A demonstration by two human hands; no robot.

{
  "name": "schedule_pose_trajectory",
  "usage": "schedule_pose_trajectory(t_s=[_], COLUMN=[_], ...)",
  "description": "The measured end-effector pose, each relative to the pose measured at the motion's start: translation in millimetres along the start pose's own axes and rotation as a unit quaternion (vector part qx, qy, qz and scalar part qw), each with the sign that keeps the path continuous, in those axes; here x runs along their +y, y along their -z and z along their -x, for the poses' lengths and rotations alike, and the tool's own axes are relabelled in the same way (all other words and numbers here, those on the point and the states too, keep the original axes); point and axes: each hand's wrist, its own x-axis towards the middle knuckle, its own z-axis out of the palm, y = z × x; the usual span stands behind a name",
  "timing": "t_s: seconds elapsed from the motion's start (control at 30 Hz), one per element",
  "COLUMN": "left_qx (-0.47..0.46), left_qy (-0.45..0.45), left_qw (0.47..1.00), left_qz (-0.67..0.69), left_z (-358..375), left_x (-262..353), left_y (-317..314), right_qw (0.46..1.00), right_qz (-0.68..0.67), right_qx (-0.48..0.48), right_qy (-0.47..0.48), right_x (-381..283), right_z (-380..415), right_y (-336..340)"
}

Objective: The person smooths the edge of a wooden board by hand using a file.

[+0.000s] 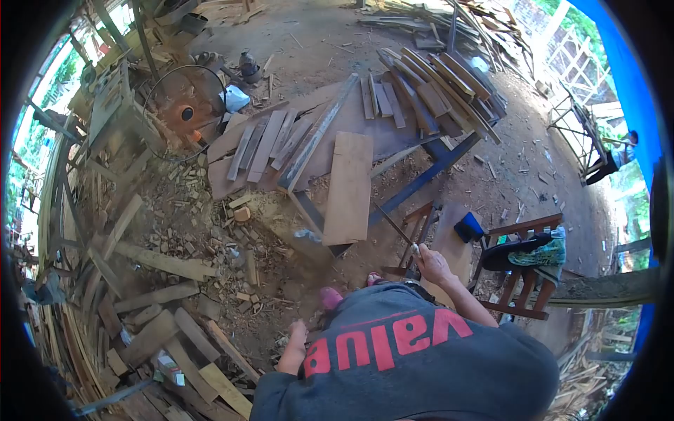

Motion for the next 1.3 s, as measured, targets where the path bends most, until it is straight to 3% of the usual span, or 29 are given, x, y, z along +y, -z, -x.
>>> schedule_pose_trajectory(t_s=[0.07, 0.17, 0.23, 0.27, 0.3, 0.43, 0.5, 0.57, 0.63, 0.77, 0.83, 0.87, 0.9, 0.97, 1.0, 1.07, 1.17, 1.3], left_qx=[0.115, 0.083, 0.165, 0.164, 0.227, 0.259, 0.264, 0.303, 0.266, 0.293, 0.325, 0.298, 0.301, 0.270, 0.276, 0.190, 0.173, 0.225], left_qy=[-0.041, -0.023, -0.139, -0.138, -0.236, -0.494, -0.531, -0.613, -0.603, -0.548, -0.455, -0.388, -0.379, -0.271, -0.266, -0.177, -0.211, -0.274], left_qw=[0.990, 0.995, 0.971, 0.972, 0.938, 0.819, 0.786, 0.690, 0.709, 0.710, 0.739, 0.784, 0.786, 0.853, 0.854, 0.890, 0.916, 0.896], left_qz=[-0.074, -0.042, -0.100, -0.092, -0.116, -0.136, -0.172, -0.237, -0.251, -0.332, -0.375, -0.381, -0.385, -0.356, -0.353, -0.375, -0.294, -0.267], left_z=[35, -8, -54, -26, 28, 59, 99, 114, 125, 141, 136, 132, 129, 126, 129, 136, 142, 176], left_x=[51, 76, 92, 124, 162, 257, 306, 349, 385, 434, 440, 441, 440, 437, 439, 443, 442, 452], left_y=[-12, -11, -22, -38, -60, -124, -162, -204, -240, -306, -325, -330, -333, -336, -336, -330, -326, -316], right_qw=[1.000, 0.999, 0.993, 0.989, 0.989, 0.985, 0.984, 0.978, 0.980, 0.977, 0.975, 0.974, 0.973, 0.972, 0.970, 0.967, 0.962, 0.960], right_qz=[-0.001, -0.025, -0.099, -0.127, -0.124, -0.153, -0.160, -0.199, -0.192, -0.187, -0.191, -0.189, -0.192, -0.202, -0.217, -0.229, -0.256, -0.258], right_qx=[0.002, 0.019, 0.059, 0.078, 0.077, 0.078, 0.067, 0.043, -0.003, -0.041, -0.060, -0.072, -0.081, -0.083, -0.067, -0.064, -0.065, -0.098], right_qy=[0.003, 0.011, 0.002, 0.006, 0.015, 0.016, 0.041, 0.037, 0.052, 0.094, 0.095, 0.100, 0.099, 0.085, 0.088, 0.087, 0.068, 0.056], right_x=[-10, -27, -38, -37, -37, -22, -13, -3, -1, 27, 32, 34, 36, 40, 41, 42, 35, 11], right_z=[-9, -23, -36, -44, -54, -114, -145, -187, -214, -269, -290, -300, -309, -324, -330, -336, -341, -339], right_y=[-1, 0, 1, -3, -3, -5, -4, -2, 13, 31, 47, 53, 57, 62, 60, 59, 53, 64])
